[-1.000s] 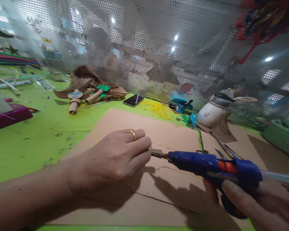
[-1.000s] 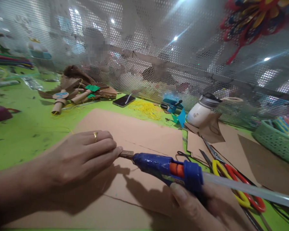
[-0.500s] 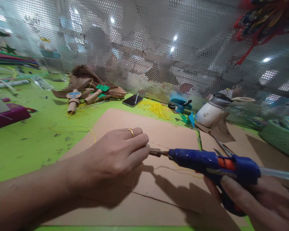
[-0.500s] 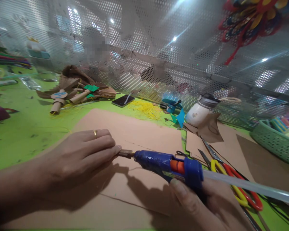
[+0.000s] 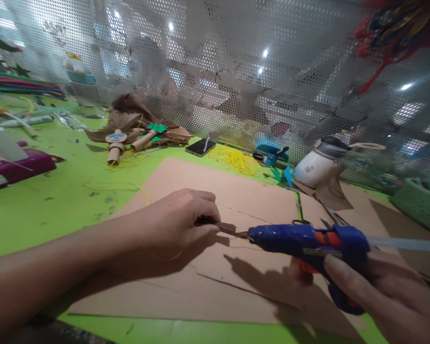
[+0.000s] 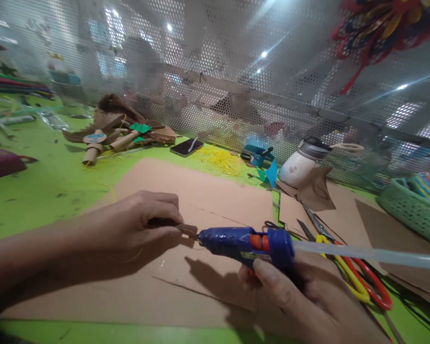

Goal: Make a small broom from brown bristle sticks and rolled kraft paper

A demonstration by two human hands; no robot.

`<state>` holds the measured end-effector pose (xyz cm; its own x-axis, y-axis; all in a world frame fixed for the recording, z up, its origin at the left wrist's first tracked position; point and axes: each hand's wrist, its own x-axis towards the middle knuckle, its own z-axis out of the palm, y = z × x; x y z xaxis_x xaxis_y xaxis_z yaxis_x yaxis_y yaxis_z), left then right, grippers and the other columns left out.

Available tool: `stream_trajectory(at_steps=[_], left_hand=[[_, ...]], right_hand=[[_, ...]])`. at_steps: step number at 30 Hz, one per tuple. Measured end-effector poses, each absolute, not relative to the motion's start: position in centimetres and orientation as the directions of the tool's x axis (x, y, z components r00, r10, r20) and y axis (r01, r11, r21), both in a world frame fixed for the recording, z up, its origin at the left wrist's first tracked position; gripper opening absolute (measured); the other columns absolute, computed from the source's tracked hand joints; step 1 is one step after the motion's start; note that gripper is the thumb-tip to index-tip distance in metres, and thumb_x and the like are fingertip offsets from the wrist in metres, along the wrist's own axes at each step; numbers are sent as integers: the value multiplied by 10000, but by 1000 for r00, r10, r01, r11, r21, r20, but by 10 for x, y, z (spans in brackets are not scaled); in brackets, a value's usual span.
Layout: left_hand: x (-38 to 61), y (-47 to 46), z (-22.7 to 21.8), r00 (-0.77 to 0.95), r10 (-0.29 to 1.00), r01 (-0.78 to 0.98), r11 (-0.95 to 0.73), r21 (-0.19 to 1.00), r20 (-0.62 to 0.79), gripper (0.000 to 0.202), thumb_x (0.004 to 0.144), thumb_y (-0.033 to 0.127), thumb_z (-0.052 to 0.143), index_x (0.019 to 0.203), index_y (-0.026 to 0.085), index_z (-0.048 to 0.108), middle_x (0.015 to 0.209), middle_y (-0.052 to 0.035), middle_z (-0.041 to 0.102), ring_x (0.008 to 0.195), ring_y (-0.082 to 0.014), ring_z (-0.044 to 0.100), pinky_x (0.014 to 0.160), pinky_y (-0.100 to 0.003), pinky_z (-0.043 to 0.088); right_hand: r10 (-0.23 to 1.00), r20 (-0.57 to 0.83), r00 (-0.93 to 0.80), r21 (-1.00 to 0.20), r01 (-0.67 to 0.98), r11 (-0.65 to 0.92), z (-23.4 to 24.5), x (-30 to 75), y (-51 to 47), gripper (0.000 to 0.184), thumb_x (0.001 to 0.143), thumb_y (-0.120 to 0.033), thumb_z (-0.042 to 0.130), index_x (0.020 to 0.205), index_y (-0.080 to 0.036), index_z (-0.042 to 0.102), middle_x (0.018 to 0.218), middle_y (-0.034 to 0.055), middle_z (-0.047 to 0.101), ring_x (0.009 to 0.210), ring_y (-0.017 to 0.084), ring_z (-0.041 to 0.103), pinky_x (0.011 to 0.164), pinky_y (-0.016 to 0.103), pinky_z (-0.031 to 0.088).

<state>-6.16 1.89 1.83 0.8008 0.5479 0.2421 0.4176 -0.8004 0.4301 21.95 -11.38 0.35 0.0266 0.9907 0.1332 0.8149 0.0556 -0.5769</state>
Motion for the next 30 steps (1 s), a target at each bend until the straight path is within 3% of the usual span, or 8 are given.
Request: stream_trajectory(at_steps=[4,8,11,19,23,26,30], left_hand=[[-61,24,22,807,579,468,-749,469,120,128,828,197,579,782,193,699,765,10,613,696,-118,536,594,-217,370],[-60,28,20,818,572,479,-738,474,64,148,830,228,578,801,187,717,775,-6,623,707,-127,552,599,-219,381],[-64,30,17,835,545,462,-770,440,78,153,819,241,585,791,192,727,772,-10,614,694,-127,552,607,-224,384],[-79,11,13,802,591,503,-748,434,89,199,845,242,537,760,206,714,753,5,615,637,-112,531,556,-220,347],[-77,4,13,801,585,493,-765,415,125,210,846,194,533,713,196,696,738,9,597,652,-109,527,570,-213,352],[-77,5,14,817,559,466,-784,409,140,194,849,172,538,756,193,707,754,0,606,695,-119,548,607,-208,377],[-82,7,13,838,528,433,-796,423,134,184,874,210,549,821,199,725,784,-13,617,716,-121,566,636,-211,401]], right_hand=[[989,149,22,-583,810,69,8,213,-108,387,818,-572,486,809,-307,768,731,26,743,572,218,676,461,253,562],[986,116,119,-633,774,-19,18,197,-111,460,783,-638,495,748,-267,764,734,44,733,621,229,662,556,284,565],[983,118,142,-661,749,-29,22,192,-113,484,775,-655,497,710,-251,755,753,56,730,641,235,652,565,293,541],[999,45,2,-726,687,31,21,196,-107,444,804,-596,534,751,-208,743,761,67,722,653,193,641,533,226,495],[997,-14,74,-754,654,-59,24,191,-107,487,828,-607,505,758,-182,733,761,74,716,671,174,622,546,205,475],[993,-27,114,-755,648,-95,24,190,-107,506,821,-625,499,725,-179,718,765,80,711,697,183,624,537,207,465],[997,27,75,-761,649,-28,21,193,-106,477,789,-624,540,708,-191,723,730,71,706,649,193,628,534,231,489]])
